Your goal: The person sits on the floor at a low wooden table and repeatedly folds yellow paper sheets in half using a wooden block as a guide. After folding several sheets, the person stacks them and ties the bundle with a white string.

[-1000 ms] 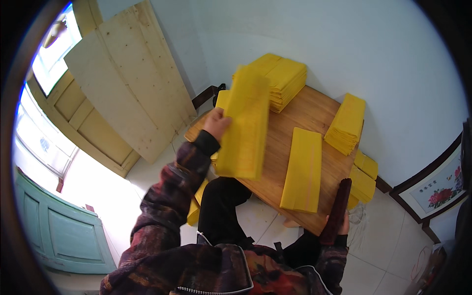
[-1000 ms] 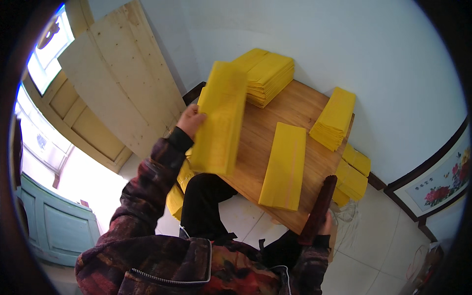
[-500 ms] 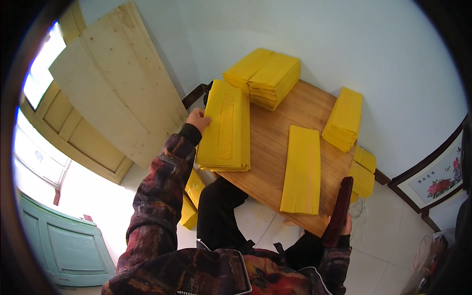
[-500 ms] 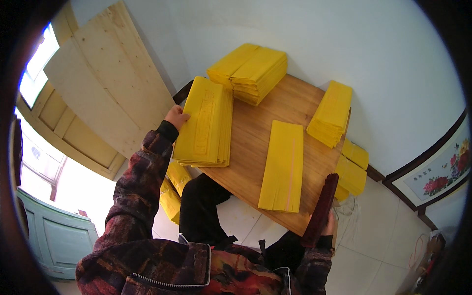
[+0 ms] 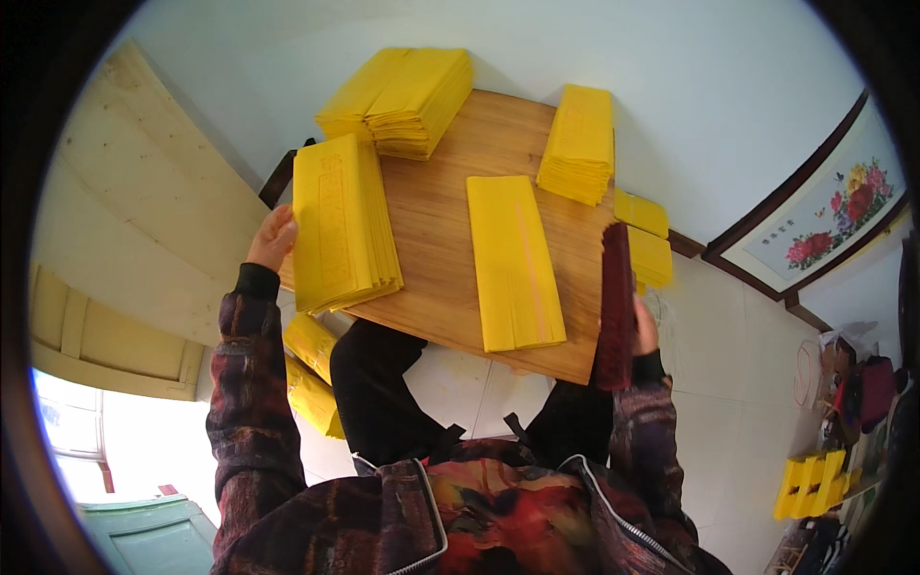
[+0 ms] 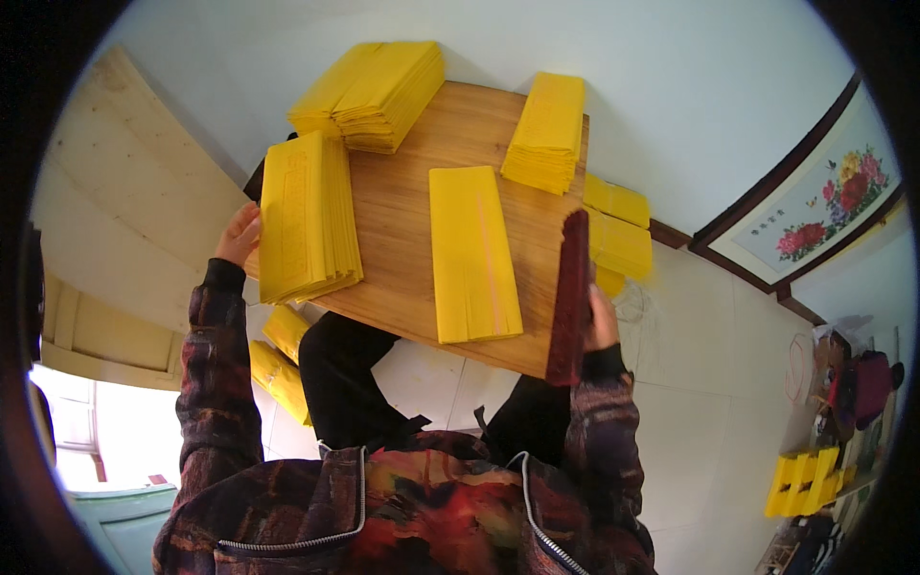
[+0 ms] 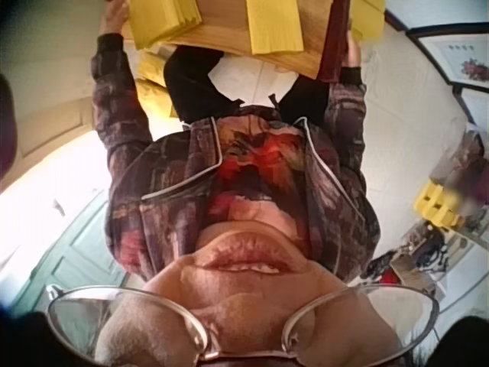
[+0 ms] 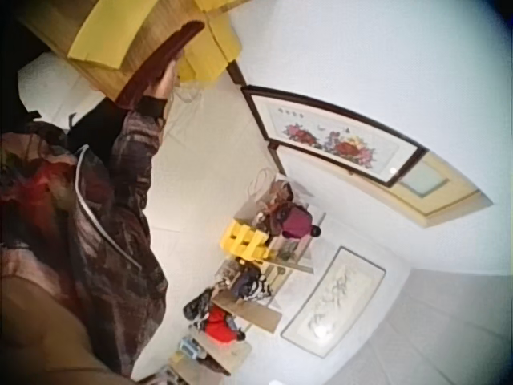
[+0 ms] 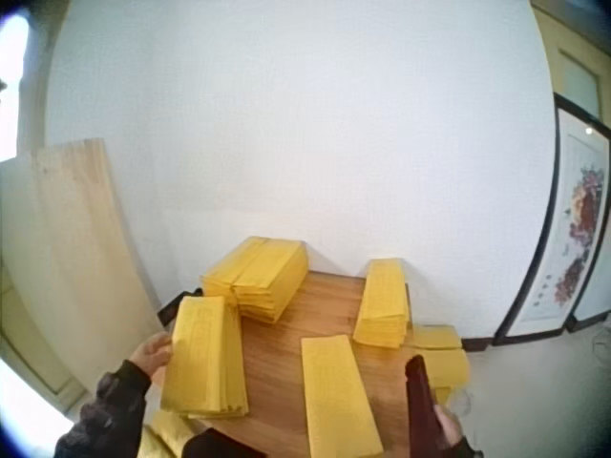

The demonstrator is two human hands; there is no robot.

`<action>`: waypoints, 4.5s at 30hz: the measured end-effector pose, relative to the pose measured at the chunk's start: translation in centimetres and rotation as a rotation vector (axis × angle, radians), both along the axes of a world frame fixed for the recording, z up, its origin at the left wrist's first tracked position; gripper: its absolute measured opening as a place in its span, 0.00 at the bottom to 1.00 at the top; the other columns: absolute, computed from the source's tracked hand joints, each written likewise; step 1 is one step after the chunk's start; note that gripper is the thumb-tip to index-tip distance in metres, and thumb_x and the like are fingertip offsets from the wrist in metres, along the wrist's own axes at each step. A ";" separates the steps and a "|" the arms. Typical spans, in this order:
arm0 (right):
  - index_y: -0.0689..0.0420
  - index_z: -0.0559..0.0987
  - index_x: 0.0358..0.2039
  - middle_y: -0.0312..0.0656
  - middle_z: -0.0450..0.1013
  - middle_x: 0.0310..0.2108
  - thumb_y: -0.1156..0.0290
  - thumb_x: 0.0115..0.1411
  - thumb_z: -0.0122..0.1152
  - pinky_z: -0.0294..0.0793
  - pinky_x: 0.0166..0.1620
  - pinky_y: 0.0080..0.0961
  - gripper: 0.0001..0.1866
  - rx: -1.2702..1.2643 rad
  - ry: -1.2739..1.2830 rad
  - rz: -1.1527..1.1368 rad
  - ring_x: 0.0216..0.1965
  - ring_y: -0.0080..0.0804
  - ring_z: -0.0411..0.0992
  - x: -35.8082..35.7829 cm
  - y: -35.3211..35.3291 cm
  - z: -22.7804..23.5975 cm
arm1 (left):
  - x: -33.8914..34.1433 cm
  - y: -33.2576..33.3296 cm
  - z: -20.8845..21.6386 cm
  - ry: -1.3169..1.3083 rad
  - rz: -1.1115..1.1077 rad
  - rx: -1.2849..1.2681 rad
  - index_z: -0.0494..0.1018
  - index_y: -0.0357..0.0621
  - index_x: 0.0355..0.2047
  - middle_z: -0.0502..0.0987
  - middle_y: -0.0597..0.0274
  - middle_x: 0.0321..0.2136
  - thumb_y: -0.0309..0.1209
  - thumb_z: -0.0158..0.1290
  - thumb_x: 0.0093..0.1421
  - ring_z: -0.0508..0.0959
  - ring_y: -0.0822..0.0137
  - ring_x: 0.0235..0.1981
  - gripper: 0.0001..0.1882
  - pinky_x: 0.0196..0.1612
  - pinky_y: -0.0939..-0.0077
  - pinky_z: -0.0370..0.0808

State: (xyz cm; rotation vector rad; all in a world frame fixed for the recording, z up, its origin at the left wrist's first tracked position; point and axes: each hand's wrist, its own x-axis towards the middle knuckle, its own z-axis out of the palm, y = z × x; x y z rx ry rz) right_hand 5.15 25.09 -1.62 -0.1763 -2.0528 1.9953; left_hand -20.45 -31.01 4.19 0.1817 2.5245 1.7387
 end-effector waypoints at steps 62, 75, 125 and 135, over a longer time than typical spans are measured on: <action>0.63 0.71 0.41 0.42 0.72 0.40 0.68 0.62 0.46 0.71 0.44 0.26 0.12 -0.682 -0.076 -0.110 0.39 0.30 0.71 -7.2 -8.4 -0.9 | 23.5 25.6 -7.5 0.363 -0.257 -0.617 0.47 0.41 0.61 0.49 0.56 0.63 0.44 0.58 0.47 0.47 0.56 0.64 0.47 0.62 0.49 0.35; 0.58 0.70 0.34 0.36 0.71 0.32 0.63 0.60 0.50 0.71 0.35 0.21 0.11 -0.542 -0.115 -0.144 0.31 0.24 0.70 -7.0 -10.5 0.7 | 23.1 25.5 -7.6 0.395 -0.259 -0.616 0.51 0.41 0.60 0.50 0.55 0.62 0.45 0.59 0.46 0.48 0.55 0.64 0.45 0.62 0.48 0.37; 0.61 0.70 0.29 0.55 0.71 0.25 0.59 0.53 0.54 0.69 0.32 0.48 0.16 1.323 -0.299 -0.045 0.28 0.56 0.71 -15.5 -13.5 3.2 | 22.3 25.1 -8.6 0.509 -0.299 -0.580 0.59 0.43 0.55 0.58 0.59 0.59 0.50 0.57 0.45 0.55 0.58 0.61 0.41 0.58 0.48 0.47; 0.60 0.66 0.33 0.56 0.73 0.23 0.57 0.55 0.50 0.70 0.32 0.49 0.17 1.352 -0.421 -0.063 0.27 0.56 0.72 -14.8 -14.5 4.4 | 22.2 25.3 -8.5 0.518 -0.279 -0.557 0.58 0.46 0.57 0.58 0.61 0.59 0.49 0.60 0.42 0.55 0.59 0.61 0.43 0.60 0.53 0.45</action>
